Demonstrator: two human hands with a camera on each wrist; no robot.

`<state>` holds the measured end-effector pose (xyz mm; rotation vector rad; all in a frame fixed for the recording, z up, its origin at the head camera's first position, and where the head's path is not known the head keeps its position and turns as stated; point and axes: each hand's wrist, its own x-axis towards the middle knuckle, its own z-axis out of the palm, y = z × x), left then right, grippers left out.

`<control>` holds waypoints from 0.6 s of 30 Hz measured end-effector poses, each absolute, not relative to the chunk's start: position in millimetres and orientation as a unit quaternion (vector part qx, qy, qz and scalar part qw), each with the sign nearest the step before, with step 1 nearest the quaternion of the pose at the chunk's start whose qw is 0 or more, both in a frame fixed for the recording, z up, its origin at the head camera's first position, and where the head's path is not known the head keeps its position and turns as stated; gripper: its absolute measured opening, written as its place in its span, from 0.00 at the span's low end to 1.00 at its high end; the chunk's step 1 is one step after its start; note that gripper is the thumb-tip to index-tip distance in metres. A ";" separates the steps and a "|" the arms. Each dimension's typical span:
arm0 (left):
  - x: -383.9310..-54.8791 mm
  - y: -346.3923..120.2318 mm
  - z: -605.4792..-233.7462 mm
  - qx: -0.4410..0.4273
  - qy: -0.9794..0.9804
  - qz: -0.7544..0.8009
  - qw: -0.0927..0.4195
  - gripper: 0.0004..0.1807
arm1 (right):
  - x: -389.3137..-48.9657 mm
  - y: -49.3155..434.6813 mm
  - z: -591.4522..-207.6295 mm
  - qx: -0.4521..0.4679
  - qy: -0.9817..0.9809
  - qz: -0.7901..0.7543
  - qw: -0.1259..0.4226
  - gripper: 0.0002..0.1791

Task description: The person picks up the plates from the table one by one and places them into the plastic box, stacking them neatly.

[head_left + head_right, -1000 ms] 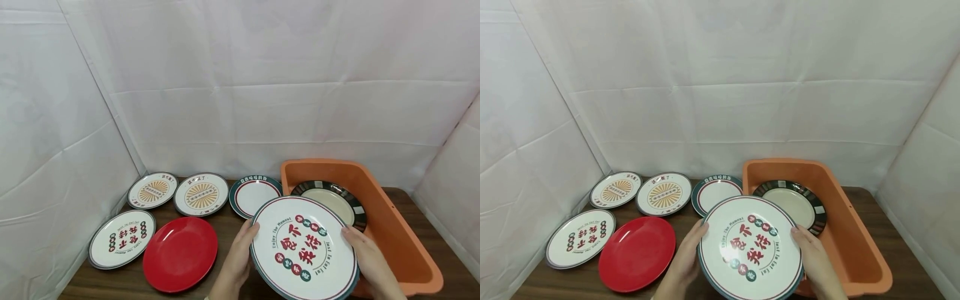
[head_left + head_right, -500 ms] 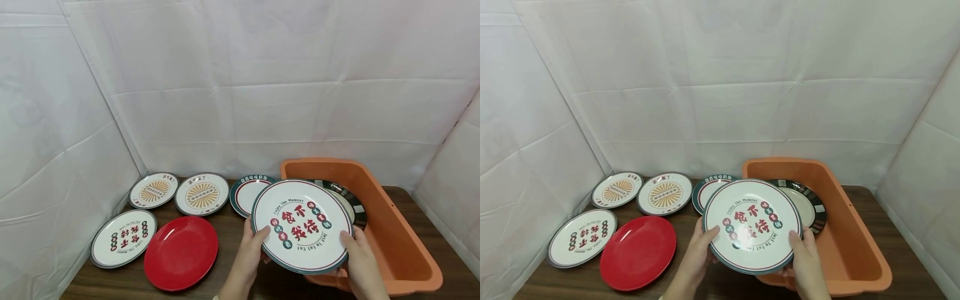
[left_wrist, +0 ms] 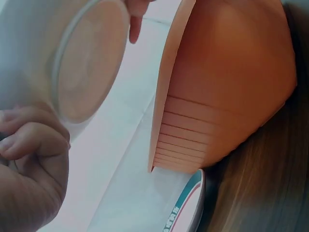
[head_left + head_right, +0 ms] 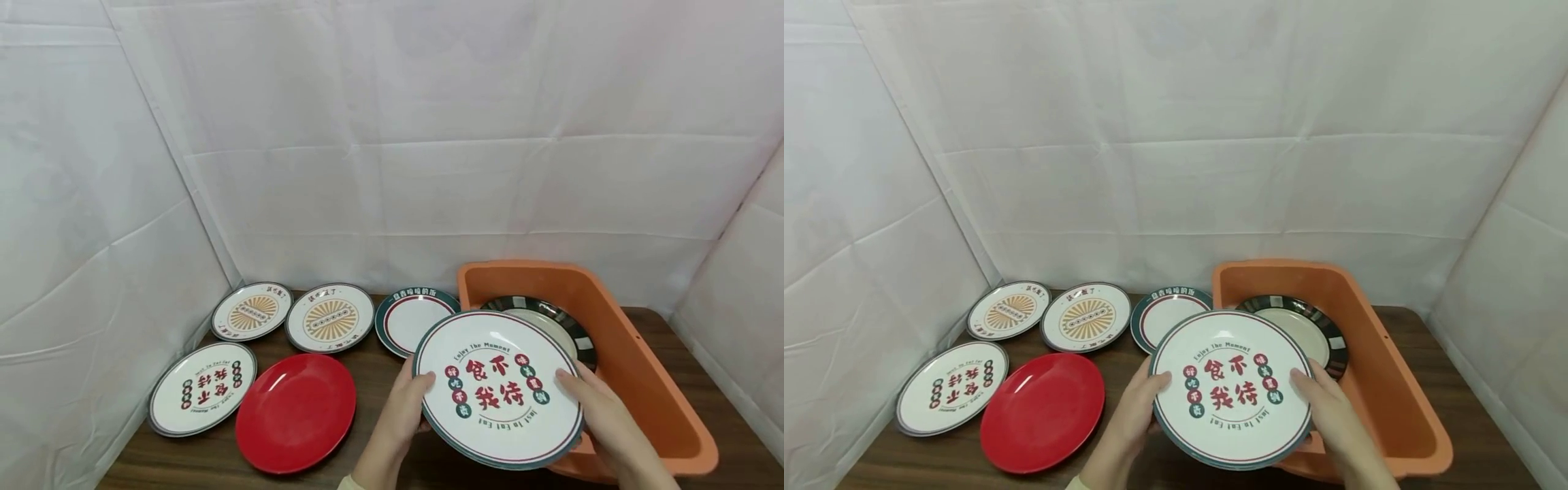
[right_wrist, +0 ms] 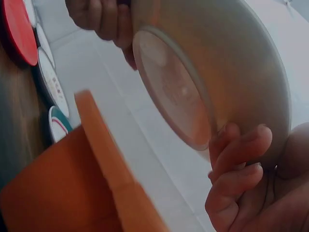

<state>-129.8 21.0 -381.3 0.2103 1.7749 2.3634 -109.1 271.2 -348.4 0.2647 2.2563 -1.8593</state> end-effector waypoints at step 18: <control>-170.0 36.5 -359.0 0.099 0.646 0.740 0.160 0.21 | -140.1 306.5 -337.1 0.055 0.811 -0.581 0.046 0.35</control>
